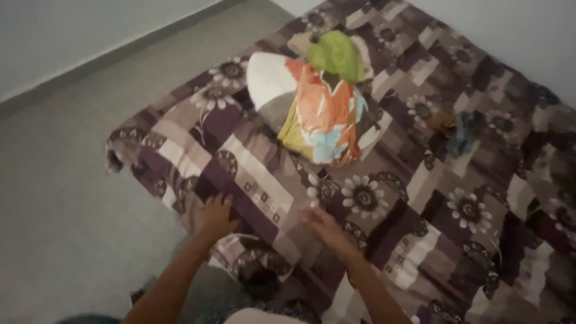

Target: The person moves around a bedroom, briefly handling a bag and a belt on a desk, then moves to a bed to fold a pile of clothes. They fold a light-colored garment and then a green garment, placing them on the bed.

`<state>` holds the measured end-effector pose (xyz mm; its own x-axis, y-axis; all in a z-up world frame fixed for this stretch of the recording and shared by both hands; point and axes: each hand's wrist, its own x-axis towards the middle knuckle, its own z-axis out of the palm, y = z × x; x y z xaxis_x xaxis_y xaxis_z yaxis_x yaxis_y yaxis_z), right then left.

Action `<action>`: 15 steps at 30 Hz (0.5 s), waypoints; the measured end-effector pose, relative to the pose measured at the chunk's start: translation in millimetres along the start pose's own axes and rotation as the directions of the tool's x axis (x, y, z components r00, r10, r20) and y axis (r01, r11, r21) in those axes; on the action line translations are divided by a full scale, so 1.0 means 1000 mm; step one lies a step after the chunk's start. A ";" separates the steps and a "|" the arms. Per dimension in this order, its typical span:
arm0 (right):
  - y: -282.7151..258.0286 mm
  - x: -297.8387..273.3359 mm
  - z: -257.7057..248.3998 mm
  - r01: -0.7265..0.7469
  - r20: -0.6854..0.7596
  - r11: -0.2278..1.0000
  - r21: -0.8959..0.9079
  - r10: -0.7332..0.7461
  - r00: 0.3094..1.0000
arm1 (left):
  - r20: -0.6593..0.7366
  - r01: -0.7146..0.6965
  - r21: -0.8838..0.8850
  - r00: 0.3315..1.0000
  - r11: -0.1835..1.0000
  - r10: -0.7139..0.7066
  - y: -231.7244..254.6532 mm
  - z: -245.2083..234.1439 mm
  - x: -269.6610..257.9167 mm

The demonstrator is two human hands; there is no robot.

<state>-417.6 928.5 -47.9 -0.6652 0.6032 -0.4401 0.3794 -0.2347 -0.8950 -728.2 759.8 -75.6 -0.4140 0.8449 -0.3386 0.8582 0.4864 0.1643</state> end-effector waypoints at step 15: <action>0.067 0.038 0.013 0.114 -0.076 0.993 0.042 -0.111 0.991 | -0.136 -0.193 -0.043 0.973 0.980 0.185 0.014 -0.019 0.025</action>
<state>-425.9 925.9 -125.4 -0.6524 0.6816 -0.3315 0.2738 -0.1959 -0.9416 -732.6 791.6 -63.8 -0.2851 0.9427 -0.1733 0.9081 0.3236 0.2660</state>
